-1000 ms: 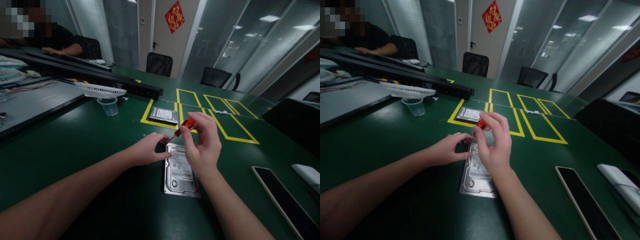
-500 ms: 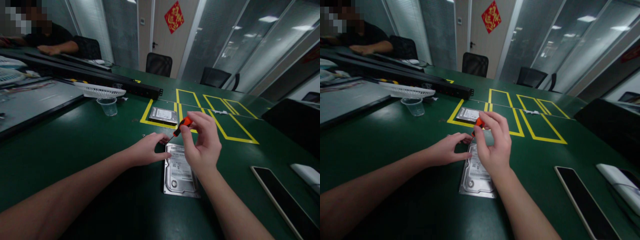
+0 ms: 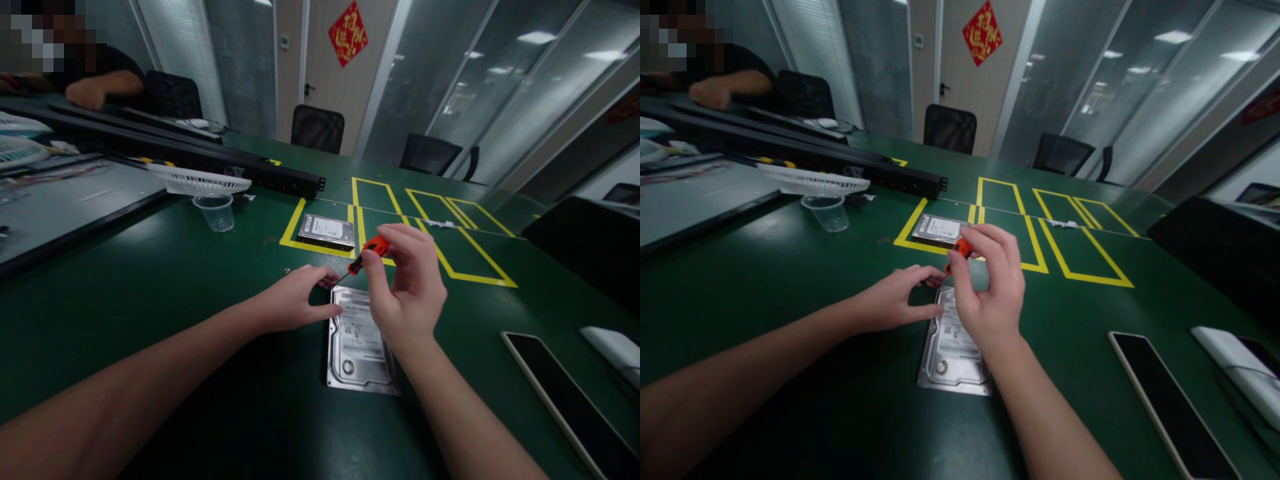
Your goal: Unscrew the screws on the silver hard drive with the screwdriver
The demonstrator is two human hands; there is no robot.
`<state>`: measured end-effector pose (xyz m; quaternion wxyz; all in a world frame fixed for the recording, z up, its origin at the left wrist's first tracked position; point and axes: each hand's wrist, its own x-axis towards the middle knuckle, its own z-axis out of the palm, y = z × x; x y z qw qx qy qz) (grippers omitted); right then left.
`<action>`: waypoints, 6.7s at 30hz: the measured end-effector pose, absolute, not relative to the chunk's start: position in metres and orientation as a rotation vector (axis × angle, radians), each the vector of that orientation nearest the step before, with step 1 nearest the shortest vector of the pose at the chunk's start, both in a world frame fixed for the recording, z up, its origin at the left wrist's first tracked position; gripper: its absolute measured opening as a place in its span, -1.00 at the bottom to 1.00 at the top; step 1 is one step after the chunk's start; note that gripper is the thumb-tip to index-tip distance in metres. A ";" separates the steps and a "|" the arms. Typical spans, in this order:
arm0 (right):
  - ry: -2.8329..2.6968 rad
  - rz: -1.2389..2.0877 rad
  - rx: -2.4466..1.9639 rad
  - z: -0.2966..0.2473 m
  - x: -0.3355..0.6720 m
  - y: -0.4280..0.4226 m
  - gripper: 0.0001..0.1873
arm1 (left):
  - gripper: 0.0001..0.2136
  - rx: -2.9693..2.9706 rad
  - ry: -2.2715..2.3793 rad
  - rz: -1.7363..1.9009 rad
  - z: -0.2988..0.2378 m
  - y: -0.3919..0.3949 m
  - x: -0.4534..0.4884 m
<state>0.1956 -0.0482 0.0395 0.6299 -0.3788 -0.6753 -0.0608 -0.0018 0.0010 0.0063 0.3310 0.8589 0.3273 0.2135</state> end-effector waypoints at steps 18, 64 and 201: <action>-1.523 -0.009 -0.853 0.037 0.194 -0.046 -0.60 | -0.47 2.253 0.864 0.557 0.005 0.002 -0.001; -1.576 -0.079 -0.911 0.041 0.196 -0.053 -0.62 | -0.50 2.249 0.865 0.560 0.005 0.001 -0.001; -1.595 0.006 -0.895 0.037 0.197 -0.054 -0.54 | -0.50 2.240 0.848 0.568 0.005 0.001 -0.001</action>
